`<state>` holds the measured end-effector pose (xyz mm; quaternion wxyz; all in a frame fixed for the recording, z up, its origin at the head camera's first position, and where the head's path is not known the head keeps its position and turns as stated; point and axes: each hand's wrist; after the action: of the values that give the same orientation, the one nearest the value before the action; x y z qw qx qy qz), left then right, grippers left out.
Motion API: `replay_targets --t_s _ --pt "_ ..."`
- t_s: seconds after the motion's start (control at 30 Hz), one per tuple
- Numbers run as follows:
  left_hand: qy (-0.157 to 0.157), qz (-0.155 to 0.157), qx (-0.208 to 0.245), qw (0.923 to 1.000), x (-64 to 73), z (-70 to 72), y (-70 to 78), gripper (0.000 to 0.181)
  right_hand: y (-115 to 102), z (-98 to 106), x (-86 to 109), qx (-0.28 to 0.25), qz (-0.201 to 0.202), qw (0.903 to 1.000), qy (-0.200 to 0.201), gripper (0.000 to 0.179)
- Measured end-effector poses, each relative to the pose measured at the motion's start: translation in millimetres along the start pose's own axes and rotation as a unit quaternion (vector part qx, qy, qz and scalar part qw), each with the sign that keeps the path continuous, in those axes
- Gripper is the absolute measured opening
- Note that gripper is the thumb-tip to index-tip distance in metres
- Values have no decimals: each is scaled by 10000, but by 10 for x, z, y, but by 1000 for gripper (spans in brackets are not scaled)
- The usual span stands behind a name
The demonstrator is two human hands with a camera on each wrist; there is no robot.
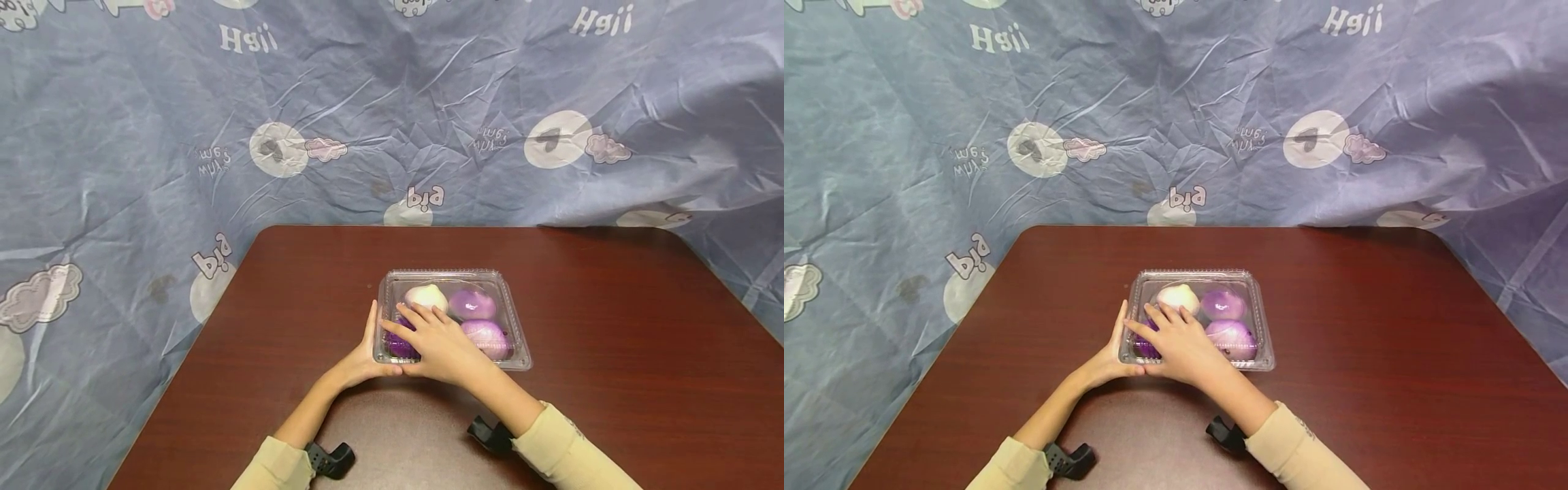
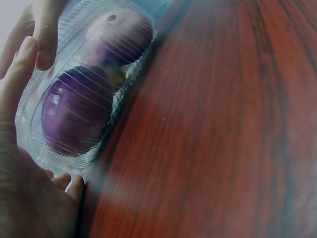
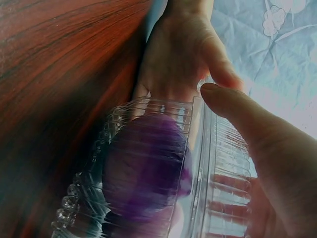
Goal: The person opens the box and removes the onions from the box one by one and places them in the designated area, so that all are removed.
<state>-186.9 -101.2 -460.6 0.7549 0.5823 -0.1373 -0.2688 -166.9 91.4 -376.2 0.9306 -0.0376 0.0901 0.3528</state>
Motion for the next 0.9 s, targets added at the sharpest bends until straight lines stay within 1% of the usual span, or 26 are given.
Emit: replay_targets --t_s 0.1,0.2,0.43,0.67,0.9 --pt "-10 27 -11 10000 4 -1 1 136 -8 8 -18 -1 -6 10000 -57 73" --pt "-12 17 -58 10000 5 -1 -8 137 -13 5 -31 -7 -6 10000 -26 72" --pt "-37 -76 -124 9999 12 -22 -13 138 -19 10 -53 -12 -100 9999 63 66" --pt "1 -226 -214 9995 4 -22 4 137 -6 29 -62 103 -63 9998 164 62" --pt "-69 -213 -233 9995 14 -9 23 140 -15 46 -84 -52 -88 9999 55 61"
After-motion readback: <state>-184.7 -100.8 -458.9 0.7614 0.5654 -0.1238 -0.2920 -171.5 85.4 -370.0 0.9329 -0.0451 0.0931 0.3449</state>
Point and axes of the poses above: each hand's wrist, its own x-axis away from the middle knuckle, its own z-axis out of the back of the hand, y = z × x, and after that the axes turned 3 degrees about -z, right-handed
